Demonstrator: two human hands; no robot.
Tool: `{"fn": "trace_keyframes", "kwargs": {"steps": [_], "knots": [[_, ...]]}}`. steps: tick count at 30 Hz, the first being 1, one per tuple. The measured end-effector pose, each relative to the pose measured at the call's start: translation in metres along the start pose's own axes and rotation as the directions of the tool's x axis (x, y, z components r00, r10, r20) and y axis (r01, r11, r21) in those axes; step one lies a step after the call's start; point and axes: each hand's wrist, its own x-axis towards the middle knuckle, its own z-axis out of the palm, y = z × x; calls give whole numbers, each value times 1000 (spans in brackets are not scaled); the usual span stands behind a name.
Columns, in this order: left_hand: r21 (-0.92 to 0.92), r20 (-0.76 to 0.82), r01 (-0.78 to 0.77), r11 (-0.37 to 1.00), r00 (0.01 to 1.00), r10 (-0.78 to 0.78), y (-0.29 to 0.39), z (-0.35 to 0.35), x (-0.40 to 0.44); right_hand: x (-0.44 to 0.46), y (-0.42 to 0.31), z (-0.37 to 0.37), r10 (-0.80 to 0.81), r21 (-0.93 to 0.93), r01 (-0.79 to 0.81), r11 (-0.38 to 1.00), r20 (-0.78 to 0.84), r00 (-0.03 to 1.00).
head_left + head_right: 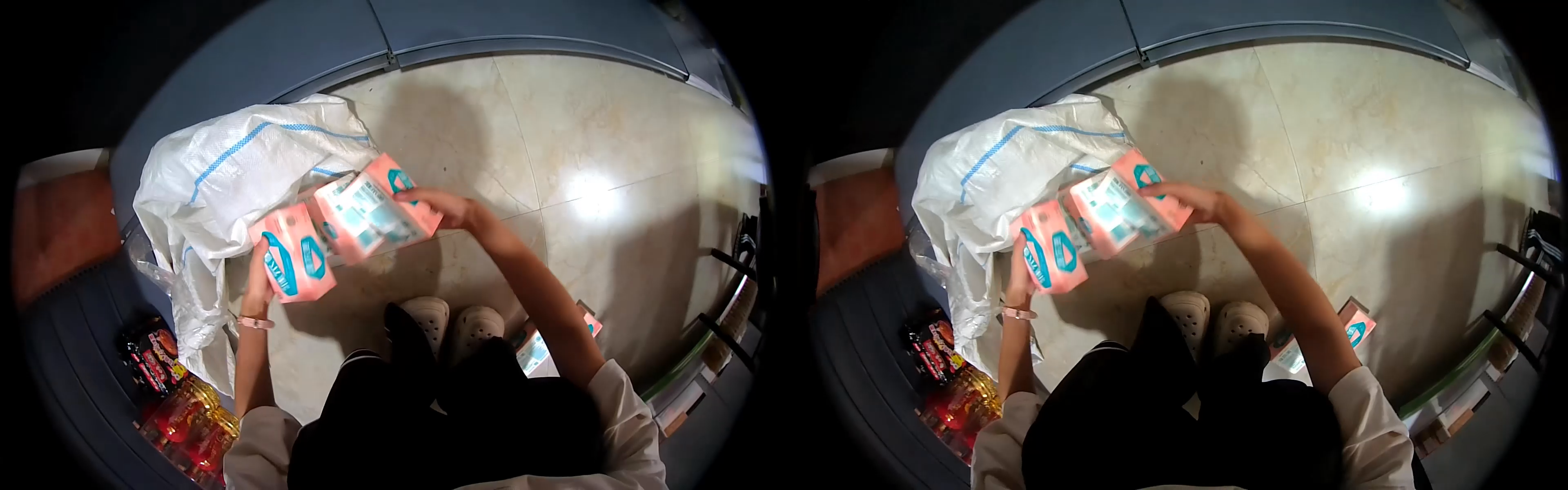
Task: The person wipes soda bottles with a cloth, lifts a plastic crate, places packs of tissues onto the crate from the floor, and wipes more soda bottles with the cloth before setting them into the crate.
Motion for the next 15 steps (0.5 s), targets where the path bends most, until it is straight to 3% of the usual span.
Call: {"fn": "trace_keyframes", "kwargs": {"steps": [1, 4, 5, 7, 10, 12, 13, 15], "knots": [[-1, -47, -95, 995, 994, 95, -7, 12, -2, 5, 4, 7, -35, 13, 35, 999, 39, 999], [19, 40, -2, 1000, 999, 2, 9, 15, -6, 12, 14, 24, -133, 75, 124, 989, 128, 983], [112, 116, 51, 992, 991, -64, 6, -2, 6, 14, 19, 28, -166, 121, 150, 981, 132, 977], [162, 77, 105, 981, 990, -119, -4, -3, 15, 23, 37, 39, -269, 157, 251, 955, 105, 957], [132, 118, 112, 985, 985, -128, -9, 5, 17, 22, 45, 41, -242, 204, 218, 954, 101, 965], [99, 137, 86, 991, 986, -99, -9, 20, 13, 12, 38, 32, -264, 136, 256, 957, 46, 963], [131, 221, 34, 991, 973, -63, -7, 27, 6, 1, 41, 29, -264, 111, 261, 959, 15, 964], [121, 200, 39, 992, 978, -63, -2, 44, -8, -40, 38, 29, -289, 126, 286, 950, 2, 957]]}}
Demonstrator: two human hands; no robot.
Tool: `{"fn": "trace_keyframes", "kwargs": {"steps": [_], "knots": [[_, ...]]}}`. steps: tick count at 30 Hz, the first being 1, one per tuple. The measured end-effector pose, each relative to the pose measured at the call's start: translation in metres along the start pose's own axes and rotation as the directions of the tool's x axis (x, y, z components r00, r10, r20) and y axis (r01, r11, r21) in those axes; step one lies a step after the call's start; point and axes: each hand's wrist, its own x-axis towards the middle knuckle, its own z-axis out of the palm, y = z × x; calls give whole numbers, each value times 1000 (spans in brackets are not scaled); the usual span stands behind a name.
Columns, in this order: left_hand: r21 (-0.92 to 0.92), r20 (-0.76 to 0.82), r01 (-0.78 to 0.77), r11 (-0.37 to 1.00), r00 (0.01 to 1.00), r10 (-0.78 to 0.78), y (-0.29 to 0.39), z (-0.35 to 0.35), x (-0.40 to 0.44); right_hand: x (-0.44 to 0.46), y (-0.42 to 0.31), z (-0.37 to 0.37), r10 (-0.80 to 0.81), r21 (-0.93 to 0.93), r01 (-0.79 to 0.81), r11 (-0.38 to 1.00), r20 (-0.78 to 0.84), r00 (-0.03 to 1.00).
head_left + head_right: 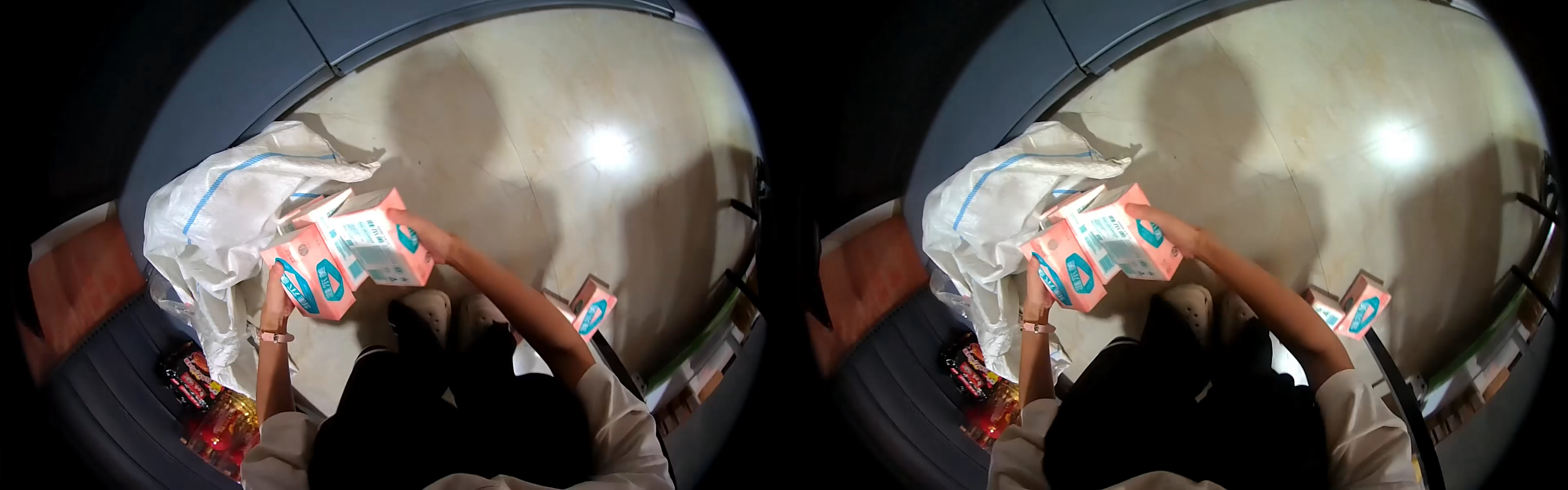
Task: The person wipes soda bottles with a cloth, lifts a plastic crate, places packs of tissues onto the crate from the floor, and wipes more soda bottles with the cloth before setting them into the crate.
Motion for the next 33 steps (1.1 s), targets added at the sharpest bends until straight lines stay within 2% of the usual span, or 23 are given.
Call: {"fn": "trace_keyframes", "kwargs": {"steps": [2, 6, 9, 10, 12, 13, 16, 18, 21, 22, 23, 26, 29, 31, 32, 33], "knots": [[42, -27, -4, 999, 1000, 5, 23, 42, -21, -33, -17, 2, 20, 24, -19, 1000, -51, 999], [18, 199, -62, 998, 978, 58, 78, 72, -68, -121, -67, 55, -8, 108, 14, 994, -55, 998], [101, 134, -47, 994, 990, 33, 151, 126, -126, -202, -104, 121, -89, -34, 86, 996, -118, 989], [101, 161, -15, 995, 987, -1, 179, 144, -149, -232, -121, 154, -129, -13, 128, 992, -123, 984], [168, 216, -108, 980, 974, 70, 231, 181, -203, -278, -126, 193, -214, 97, 225, 970, -111, 971], [199, 185, -114, 973, 980, 77, 253, 191, -229, -302, -126, 212, -264, 151, 278, 949, -108, 959], [261, 171, -133, 956, 981, 89, 312, 204, -314, -367, -81, 281, -411, 194, 427, 883, -117, 904], [277, 230, -130, 952, 971, 65, 340, 210, -371, -422, -61, 344, -449, 229, 471, 852, -145, 882], [324, 346, -83, 943, 938, -36, 370, 219, -450, -467, 23, 401, -455, 311, 468, 827, -117, 883], [341, 402, -70, 937, 912, -78, 376, 222, -475, -504, 28, 440, -468, 364, 500, 786, -177, 865], [363, 460, -47, 931, 878, -135, 380, 224, -497, -539, 36, 486, -477, 414, 537, 735, -247, 843], [451, 619, -2, 893, 721, -311, 379, 227, -554, -583, 106, 576, -526, 438, 721, 537, -495, 692], [573, 689, 16, 819, 531, -493, 366, 234, -599, -588, 193, 628, -522, 426, 833, 352, -650, 553], [656, 679, 1, 755, 437, -590, 344, 248, -644, -611, 257, 643, -521, 411, 881, 236, -712, 471], [750, 573, 63, 659, 436, -694, 339, 255, -664, -613, 289, 659, -499, 416, 892, 175, -744, 444], [789, 553, 38, 613, 391, -736, 331, 261, -680, -611, 320, 672, -472, 415, 903, 109, -778, 414]]}}
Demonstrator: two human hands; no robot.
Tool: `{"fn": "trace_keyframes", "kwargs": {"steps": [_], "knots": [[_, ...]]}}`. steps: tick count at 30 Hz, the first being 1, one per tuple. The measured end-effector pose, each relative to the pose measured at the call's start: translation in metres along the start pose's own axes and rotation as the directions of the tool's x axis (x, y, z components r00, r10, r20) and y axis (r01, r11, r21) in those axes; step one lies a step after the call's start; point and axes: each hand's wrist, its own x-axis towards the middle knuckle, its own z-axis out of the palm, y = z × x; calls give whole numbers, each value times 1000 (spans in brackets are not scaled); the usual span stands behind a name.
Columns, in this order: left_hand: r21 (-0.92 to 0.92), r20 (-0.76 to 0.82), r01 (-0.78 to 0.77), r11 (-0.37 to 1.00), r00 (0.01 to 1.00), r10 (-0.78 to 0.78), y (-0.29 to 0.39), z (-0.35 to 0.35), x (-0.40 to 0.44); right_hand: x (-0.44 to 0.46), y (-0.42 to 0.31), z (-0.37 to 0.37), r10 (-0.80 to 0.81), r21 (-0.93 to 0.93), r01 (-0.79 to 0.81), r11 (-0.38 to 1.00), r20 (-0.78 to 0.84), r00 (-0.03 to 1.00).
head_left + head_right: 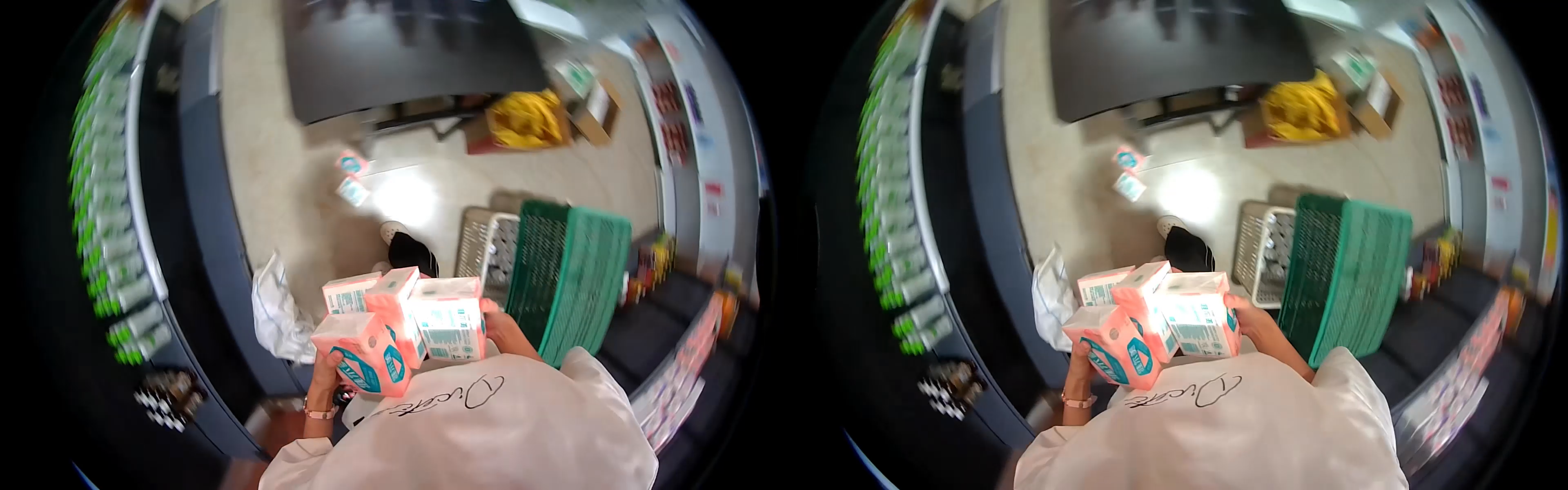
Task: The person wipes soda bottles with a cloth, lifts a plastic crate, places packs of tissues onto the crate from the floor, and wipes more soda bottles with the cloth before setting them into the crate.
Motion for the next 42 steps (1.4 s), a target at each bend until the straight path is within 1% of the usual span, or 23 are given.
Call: {"fn": "trace_keyframes", "kwargs": {"steps": [2, 3, 5, 8, 9, 10, 12, 14, 16, 18, 20, 21, 22, 24, 27, 29, 30, 32, 34, 36, 38, 40, 42], "knots": [[105, 94, 80, 991, 992, -90, -6, 37, 16, -42, 20, -36, -143, 111, 143, 983, -7, 990], [164, 157, 113, 980, 978, -139, 25, -30, 28, -4, 55, 10, -207, 140, 212, 967, -52, 977], [379, 190, 51, 924, 973, -132, -15, 75, 54, -84, 49, -55, -340, 274, 343, 899, -57, 939], [531, 345, 58, 845, 897, -278, -72, 161, 112, -155, 32, -73, -631, 340, 685, 644, -268, 728], [567, 376, 89, 819, 857, -353, -90, 204, 128, -170, 65, -114, -508, 221, 733, 643, -594, 624], [608, 429, 86, 789, 800, -418, -110, 247, 148, -181, 82, -146, -391, 273, 754, 597, -722, 571], [701, 509, 83, 708, 636, -580, -166, 331, 179, -219, 106, -199, -407, 257, 883, 393, -813, 417], [794, 498, 19, 608, 553, -668, -230, 409, 202, -260, 116, -246, -498, 341, 917, 206, -770, 399], [805, 546, -78, 589, 487, -682, -282, 470, 220, -295, 110, -278, -565, 283, 946, 159, -759, 322], [765, 615, -164, 623, 476, -629, -326, 513, 239, -320, 88, -291, -382, 158, 952, 263, -889, 253], [764, 619, -181, 619, 477, -624, -370, 537, 262, -324, 75, -320, -322, 43, 809, 587, -904, 282], [701, 683, -639, 317, 473, -557, -385, 538, 284, -310, 66, -337, -407, -384, 606, 697, -907, -106], [701, 633, -712, 41, 596, -494, -390, 543, 286, -290, 61, -349, -548, -665, 220, 714, -726, -415], [703, 646, -708, 65, 598, -474, -405, 546, 294, -282, 39, -331, -378, -442, 24, 897, -793, -478], [667, 661, -745, -17, 602, -448, -409, 553, 288, -274, 54, -347, -303, -468, 185, 864, -777, -552], [622, 680, -783, 9, 535, -502, -409, 557, 280, -267, 83, -369, -241, -497, 326, 804, -775, -585], [616, 686, -787, 29, 518, -511, -410, 562, 281, -274, 80, -363, -179, -421, 401, 813, -837, -517], [603, 697, -797, 40, 501, -513, -408, 569, 284, -276, 76, -352, -40, -112, 138, 984, -896, -442], [598, 702, -801, 23, 509, -499, -400, 567, 287, -272, 82, -355, -94, -157, 100, 983, -884, -458], [706, 703, -655, 270, 603, -377, -381, 555, 288, -273, 94, -358, -227, -330, 79, 941, -785, -577], [766, 609, -417, 489, 714, -346, -344, 541, 287, -272, 98, -349, -164, -319, 148, 936, -767, -621], [720, 618, -414, 557, 748, -242, -305, 506, 292, -259, 89, -324, -308, -326, -123, 937, -612, -728], [697, 633, -472, 540, 759, -155, -269, 448, 311, -237, 73, -292, -549, -320, -451, 833, -389, -739]]}}
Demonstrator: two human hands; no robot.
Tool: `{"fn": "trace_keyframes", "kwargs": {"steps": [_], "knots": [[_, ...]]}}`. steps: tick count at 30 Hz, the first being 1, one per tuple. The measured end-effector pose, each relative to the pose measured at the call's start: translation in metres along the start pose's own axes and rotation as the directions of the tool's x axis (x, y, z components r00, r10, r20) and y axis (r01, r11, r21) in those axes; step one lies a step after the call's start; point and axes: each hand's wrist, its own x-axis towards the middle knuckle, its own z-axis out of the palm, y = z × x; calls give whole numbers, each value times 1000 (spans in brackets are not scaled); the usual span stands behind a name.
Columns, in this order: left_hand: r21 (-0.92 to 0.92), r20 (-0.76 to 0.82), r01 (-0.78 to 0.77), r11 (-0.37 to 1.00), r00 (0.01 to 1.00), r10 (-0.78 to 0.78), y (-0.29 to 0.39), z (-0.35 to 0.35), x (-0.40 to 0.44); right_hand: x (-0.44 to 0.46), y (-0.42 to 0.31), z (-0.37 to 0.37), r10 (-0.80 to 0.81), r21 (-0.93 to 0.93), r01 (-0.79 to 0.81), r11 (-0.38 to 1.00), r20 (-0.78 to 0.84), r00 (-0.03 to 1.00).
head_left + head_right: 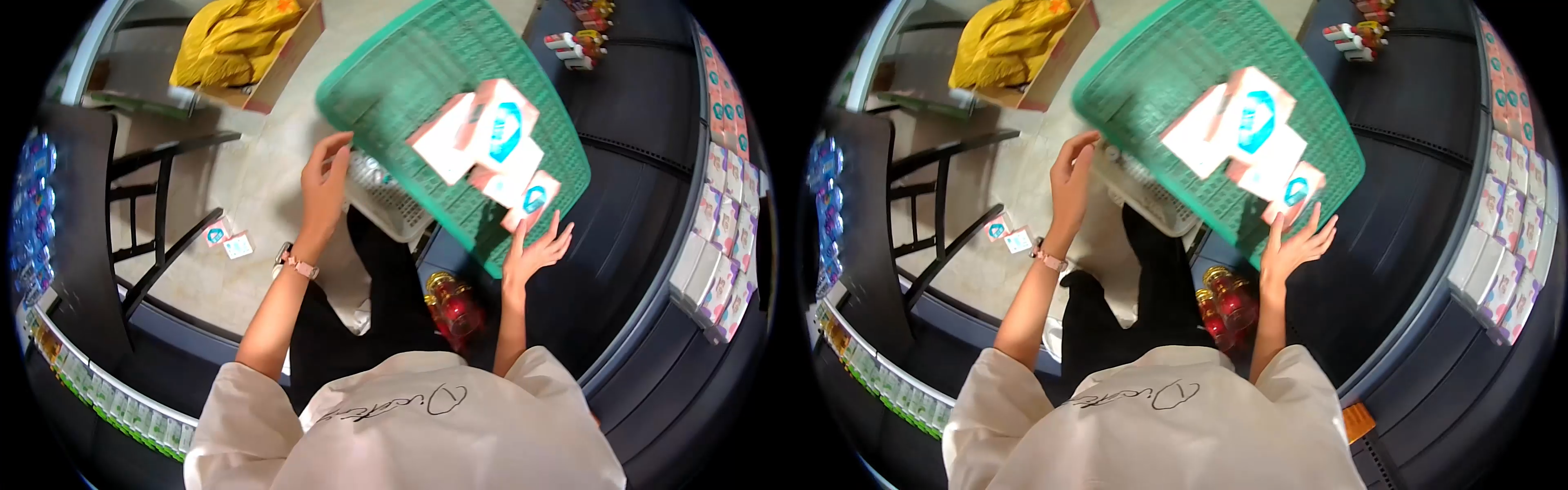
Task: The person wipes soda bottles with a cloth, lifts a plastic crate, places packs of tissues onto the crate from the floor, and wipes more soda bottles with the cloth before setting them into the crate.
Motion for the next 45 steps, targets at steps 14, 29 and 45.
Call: {"fn": "trace_keyframes", "kwargs": {"steps": [14, 29, 45], "knots": [[549, -290, 448, 705, 894, -341, -455, -404, -229, -399, -296, 271, -893, 711, 552, 435, 262, 366], [988, -72, 43, -149, 978, -197, -669, -561, -87, -658, -424, 534, -972, 728, 648, 223, 215, 92], [906, 117, 148, 397, 813, -570, -183, -261, -190, -383, -139, 15, -7, 80, -52, 995, 603, 797]]}}
